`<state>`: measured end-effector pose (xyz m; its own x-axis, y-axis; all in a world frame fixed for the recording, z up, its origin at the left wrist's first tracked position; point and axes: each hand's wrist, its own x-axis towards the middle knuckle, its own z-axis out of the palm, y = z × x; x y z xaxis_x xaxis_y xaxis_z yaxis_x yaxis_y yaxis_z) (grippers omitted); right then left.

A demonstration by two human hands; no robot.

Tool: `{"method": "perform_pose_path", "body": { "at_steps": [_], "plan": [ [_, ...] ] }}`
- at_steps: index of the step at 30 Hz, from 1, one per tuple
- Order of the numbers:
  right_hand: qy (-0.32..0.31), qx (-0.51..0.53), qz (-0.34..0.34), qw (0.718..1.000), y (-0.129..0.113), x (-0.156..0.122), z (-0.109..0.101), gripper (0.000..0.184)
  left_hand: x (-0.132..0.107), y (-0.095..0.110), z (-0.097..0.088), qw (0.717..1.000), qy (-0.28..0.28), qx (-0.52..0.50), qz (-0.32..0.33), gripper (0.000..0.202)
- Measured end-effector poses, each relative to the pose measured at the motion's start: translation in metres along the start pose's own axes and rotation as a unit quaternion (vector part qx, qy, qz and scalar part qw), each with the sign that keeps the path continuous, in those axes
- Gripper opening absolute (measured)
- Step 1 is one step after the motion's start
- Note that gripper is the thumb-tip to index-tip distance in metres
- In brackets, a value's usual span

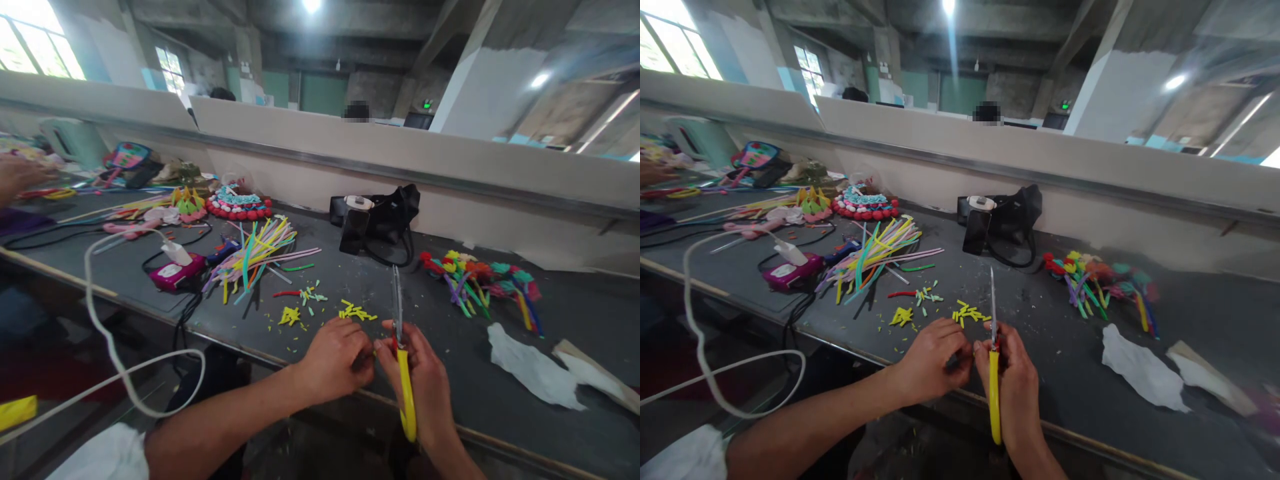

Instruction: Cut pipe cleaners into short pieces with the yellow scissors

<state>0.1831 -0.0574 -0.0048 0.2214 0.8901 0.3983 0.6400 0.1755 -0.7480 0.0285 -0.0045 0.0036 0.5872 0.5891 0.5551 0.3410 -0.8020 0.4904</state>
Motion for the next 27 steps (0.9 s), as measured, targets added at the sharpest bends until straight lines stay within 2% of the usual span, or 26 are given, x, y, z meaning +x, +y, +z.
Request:
{"method": "perform_pose_path", "body": {
  "at_steps": [4, 6, 8, 10, 12, 14, 19, 27],
  "plan": [
    [0.002, 0.003, 0.001, 1.000, -0.002, 0.000, 0.001, 0.030, 0.001, 0.000, 0.001, 0.988, 0.005, -0.115, -0.099, 0.009],
    [0.006, 0.010, 0.019, 1.000, -0.004, -0.001, 0.000, 0.031, 0.004, -0.001, -0.002, 0.962, 0.018, -0.212, -0.173, 0.008],
    [0.008, 0.010, 0.027, 1.000, -0.006, -0.002, 0.000, 0.031, 0.008, -0.003, -0.008, 0.908, 0.050, -0.336, -0.244, 0.006],
    [-0.001, -0.008, 0.010, 1.000, -0.008, -0.005, 0.000, 0.030, 0.012, -0.005, -0.014, 0.840, 0.096, -0.451, -0.285, 0.006],
    [-0.026, -0.029, -0.019, 0.999, -0.010, -0.009, 0.002, 0.027, 0.016, -0.007, -0.020, 0.785, 0.143, -0.526, -0.294, 0.007],
    [-0.049, -0.038, -0.038, 0.997, -0.011, -0.014, 0.006, 0.024, 0.019, -0.007, -0.024, 0.753, 0.168, -0.568, -0.288, 0.008],
    [-0.067, -0.046, -0.054, 0.995, -0.009, -0.024, 0.013, 0.022, 0.020, -0.003, -0.024, 0.721, 0.184, -0.598, -0.297, 0.011],
    [-0.084, -0.055, -0.042, 0.994, -0.006, -0.025, 0.013, 0.018, 0.017, -0.004, -0.023, 0.710, 0.184, -0.616, -0.287, 0.012]
  ]
}}
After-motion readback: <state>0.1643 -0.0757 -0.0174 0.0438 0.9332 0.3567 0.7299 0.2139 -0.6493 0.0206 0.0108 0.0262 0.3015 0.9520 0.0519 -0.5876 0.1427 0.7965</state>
